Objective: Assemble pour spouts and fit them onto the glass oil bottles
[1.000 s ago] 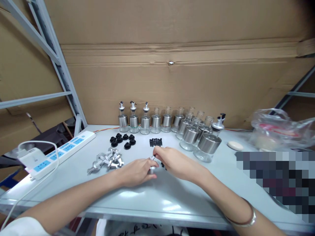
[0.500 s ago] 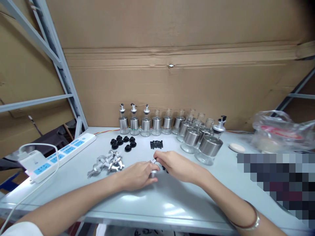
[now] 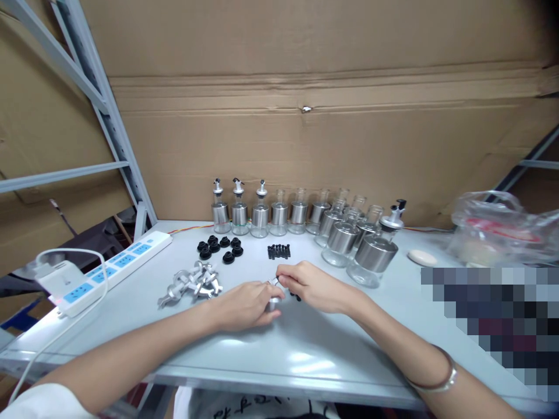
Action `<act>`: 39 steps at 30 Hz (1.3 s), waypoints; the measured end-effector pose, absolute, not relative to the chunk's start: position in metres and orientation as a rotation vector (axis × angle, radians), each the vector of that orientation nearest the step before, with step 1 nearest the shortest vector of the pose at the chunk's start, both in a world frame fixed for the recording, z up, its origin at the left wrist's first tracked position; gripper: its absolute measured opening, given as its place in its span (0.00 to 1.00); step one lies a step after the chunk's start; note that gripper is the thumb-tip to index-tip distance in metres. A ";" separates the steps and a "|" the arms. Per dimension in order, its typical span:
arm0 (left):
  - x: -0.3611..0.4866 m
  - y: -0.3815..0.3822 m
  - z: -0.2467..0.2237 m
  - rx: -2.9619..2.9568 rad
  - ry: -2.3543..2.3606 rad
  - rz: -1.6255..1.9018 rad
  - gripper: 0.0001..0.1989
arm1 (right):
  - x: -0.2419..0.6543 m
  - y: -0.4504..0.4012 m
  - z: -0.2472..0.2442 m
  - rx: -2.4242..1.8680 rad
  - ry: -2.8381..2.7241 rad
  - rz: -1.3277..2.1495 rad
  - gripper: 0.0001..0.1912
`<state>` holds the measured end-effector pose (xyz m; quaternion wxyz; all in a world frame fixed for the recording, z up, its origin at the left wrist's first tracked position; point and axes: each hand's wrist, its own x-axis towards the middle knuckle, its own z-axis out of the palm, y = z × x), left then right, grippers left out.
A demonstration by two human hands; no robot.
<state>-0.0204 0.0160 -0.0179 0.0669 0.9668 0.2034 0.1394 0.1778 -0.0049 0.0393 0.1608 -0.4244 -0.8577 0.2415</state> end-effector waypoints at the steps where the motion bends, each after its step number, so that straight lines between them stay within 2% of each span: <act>1: -0.020 0.016 -0.018 2.912 0.615 0.419 0.09 | 0.177 -0.005 0.040 -1.221 -2.451 0.700 0.13; 18: -0.020 0.017 -0.017 3.221 0.412 0.620 0.05 | 0.172 -0.008 0.038 -1.194 -2.473 0.534 0.19; 29: -0.023 0.022 -0.022 3.168 0.323 0.887 0.10 | 0.171 -0.006 0.033 -1.166 -2.412 0.587 0.19; 32: -0.022 0.021 -0.021 3.110 0.292 0.985 0.09 | 0.172 -0.007 0.031 -1.086 -2.309 0.726 0.23; 35: -0.021 0.017 -0.018 2.997 0.268 1.100 0.08 | 0.172 -0.008 0.030 -0.987 -2.133 1.033 0.29; 39: -0.019 0.014 -0.013 2.871 0.152 1.156 0.08 | 0.171 -0.008 0.029 -0.766 -1.946 1.458 0.26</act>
